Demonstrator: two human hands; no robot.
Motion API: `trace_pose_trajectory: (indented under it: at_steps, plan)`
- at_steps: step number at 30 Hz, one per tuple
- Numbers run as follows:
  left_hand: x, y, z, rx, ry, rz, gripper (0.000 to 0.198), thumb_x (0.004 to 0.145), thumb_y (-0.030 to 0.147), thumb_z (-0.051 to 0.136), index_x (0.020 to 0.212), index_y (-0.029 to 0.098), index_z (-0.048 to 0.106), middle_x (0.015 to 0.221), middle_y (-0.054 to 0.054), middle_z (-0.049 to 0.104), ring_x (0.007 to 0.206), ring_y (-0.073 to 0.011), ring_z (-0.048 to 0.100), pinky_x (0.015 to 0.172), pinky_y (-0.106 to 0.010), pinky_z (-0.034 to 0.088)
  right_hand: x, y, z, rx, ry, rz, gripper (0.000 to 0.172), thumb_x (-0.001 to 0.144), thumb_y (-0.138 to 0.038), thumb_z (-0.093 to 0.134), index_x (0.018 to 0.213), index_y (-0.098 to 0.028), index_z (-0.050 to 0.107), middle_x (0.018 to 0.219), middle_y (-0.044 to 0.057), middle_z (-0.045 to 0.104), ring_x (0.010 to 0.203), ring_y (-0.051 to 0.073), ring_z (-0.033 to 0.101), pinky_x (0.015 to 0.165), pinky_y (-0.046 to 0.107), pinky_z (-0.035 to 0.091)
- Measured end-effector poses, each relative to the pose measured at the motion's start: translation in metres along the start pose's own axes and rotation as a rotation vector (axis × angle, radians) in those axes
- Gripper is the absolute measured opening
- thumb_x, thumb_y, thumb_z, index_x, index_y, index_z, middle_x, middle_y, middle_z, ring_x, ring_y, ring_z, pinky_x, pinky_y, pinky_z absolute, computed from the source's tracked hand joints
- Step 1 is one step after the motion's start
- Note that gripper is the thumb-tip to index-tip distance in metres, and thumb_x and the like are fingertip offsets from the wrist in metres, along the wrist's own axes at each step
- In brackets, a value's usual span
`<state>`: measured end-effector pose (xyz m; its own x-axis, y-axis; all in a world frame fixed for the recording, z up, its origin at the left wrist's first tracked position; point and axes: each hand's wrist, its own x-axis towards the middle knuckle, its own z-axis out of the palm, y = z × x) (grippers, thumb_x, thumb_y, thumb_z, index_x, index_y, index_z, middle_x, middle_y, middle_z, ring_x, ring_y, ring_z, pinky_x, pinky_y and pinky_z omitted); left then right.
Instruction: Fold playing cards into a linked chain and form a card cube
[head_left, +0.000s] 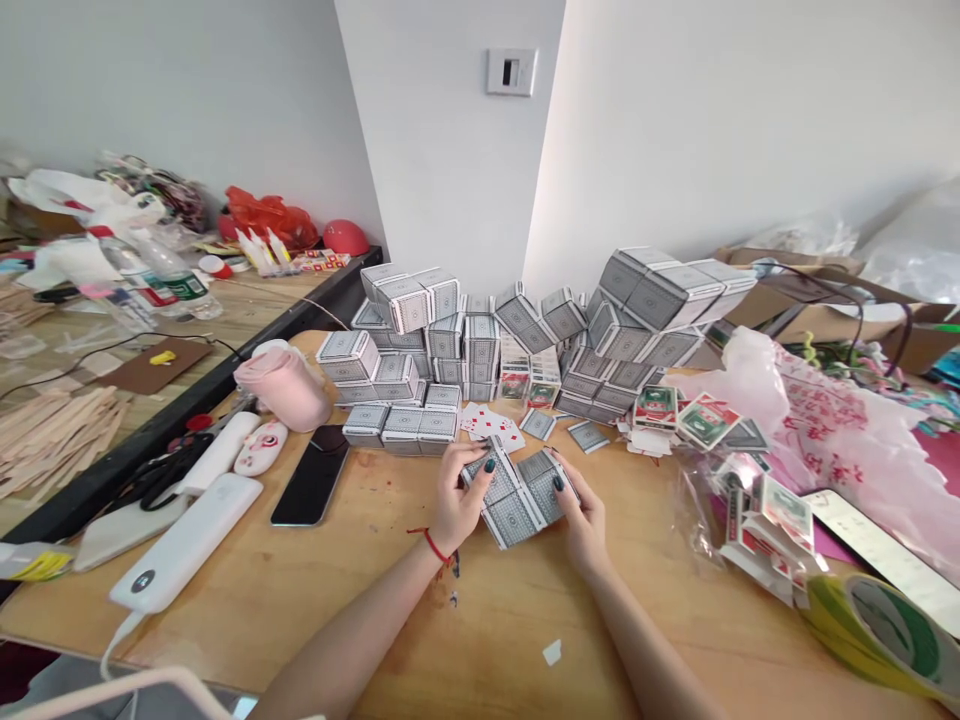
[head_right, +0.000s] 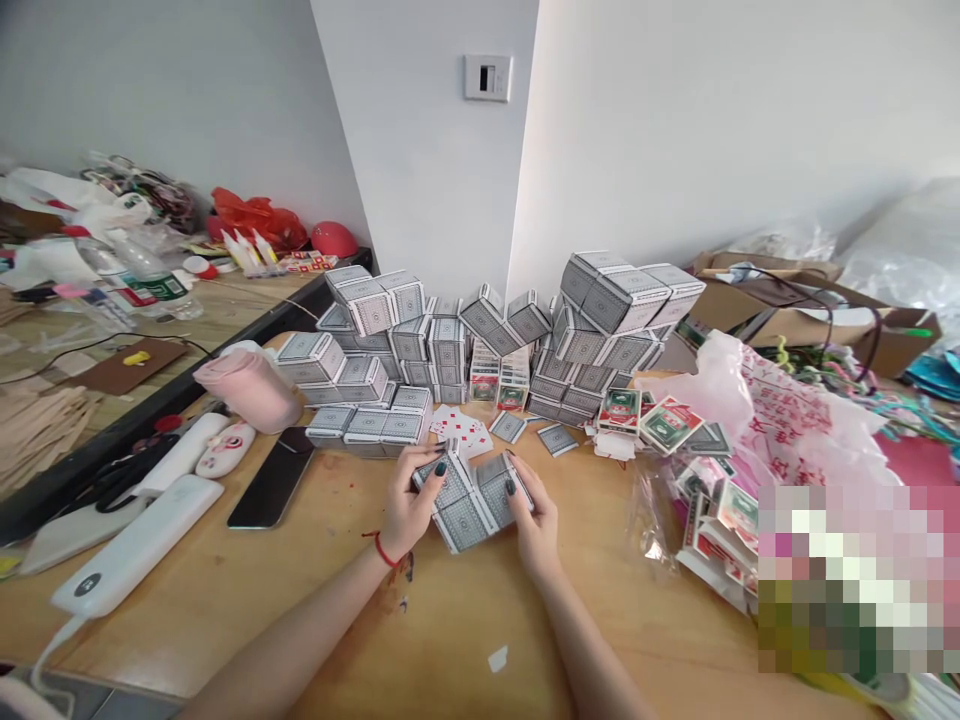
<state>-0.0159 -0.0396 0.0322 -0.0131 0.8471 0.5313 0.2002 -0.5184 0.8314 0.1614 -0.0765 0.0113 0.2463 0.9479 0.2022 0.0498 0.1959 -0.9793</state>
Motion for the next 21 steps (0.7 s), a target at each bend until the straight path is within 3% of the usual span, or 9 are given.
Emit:
trace_pose_trajectory:
  at_steps: [3,6,12,15,18,21]
  plan:
    - [0.003,0.005,-0.01,-0.049,-0.105,0.012,0.012,0.077,0.026,0.056,0.087,0.019,0.055,0.099,-0.008,0.055,0.095,-0.0213,0.053,0.084,-0.038,0.043,0.002,-0.008,-0.006,-0.05,-0.074,-0.07,0.042,0.077,-0.043,0.054,0.114,-0.023,0.058,0.124,0.007,0.052,0.118,0.027,0.043,0.101,0.043,0.029]
    - [0.011,0.013,-0.025,-0.039,-0.279,0.064,0.023,0.075,0.028,0.056,0.097,0.02,0.056,0.1,-0.01,0.055,0.097,-0.0233,0.053,0.085,-0.04,0.042,0.0,-0.016,-0.009,-0.094,-0.13,-0.159,0.044,0.077,-0.044,0.053,0.117,-0.025,0.056,0.127,0.007,0.048,0.12,0.028,0.04,0.1,0.044,0.029]
    - [0.019,0.03,-0.035,0.03,-0.579,0.17,0.036,0.077,0.032,0.049,0.112,0.024,0.054,0.119,-0.009,0.054,0.119,-0.0289,0.04,0.1,-0.048,0.028,-0.006,-0.03,-0.008,-0.073,-0.218,-0.19,0.046,0.075,-0.047,0.053,0.116,-0.027,0.056,0.13,0.006,0.047,0.123,0.029,0.036,0.102,0.048,0.025]
    - [0.017,0.037,-0.031,0.017,-0.586,0.149,0.025,0.078,0.034,0.046,0.097,0.023,0.058,0.112,-0.009,0.059,0.118,-0.0288,0.043,0.1,-0.049,0.026,-0.006,-0.035,-0.007,-0.039,-0.22,-0.198,0.04,0.076,-0.047,0.052,0.11,-0.027,0.061,0.125,0.005,0.052,0.127,0.029,0.031,0.103,0.049,0.022]
    - [0.015,0.043,-0.029,-0.016,-0.544,0.119,0.02,0.079,0.034,0.044,0.086,0.021,0.058,0.101,-0.009,0.063,0.113,-0.0282,0.047,0.1,-0.047,0.027,-0.005,-0.041,-0.006,-0.038,-0.239,-0.217,0.033,0.078,-0.044,0.05,0.102,-0.026,0.064,0.119,0.005,0.058,0.121,0.029,0.04,0.105,0.049,0.018]
    - [0.015,0.045,-0.028,-0.101,-0.532,0.032,0.024,0.083,0.035,0.038,0.082,0.02,0.057,0.089,-0.01,0.063,0.098,-0.0259,0.055,0.092,-0.042,0.037,-0.007,-0.045,-0.006,-0.052,-0.252,-0.223,0.032,0.079,-0.044,0.048,0.099,-0.025,0.065,0.114,0.005,0.06,0.115,0.029,0.046,0.107,0.048,0.014]
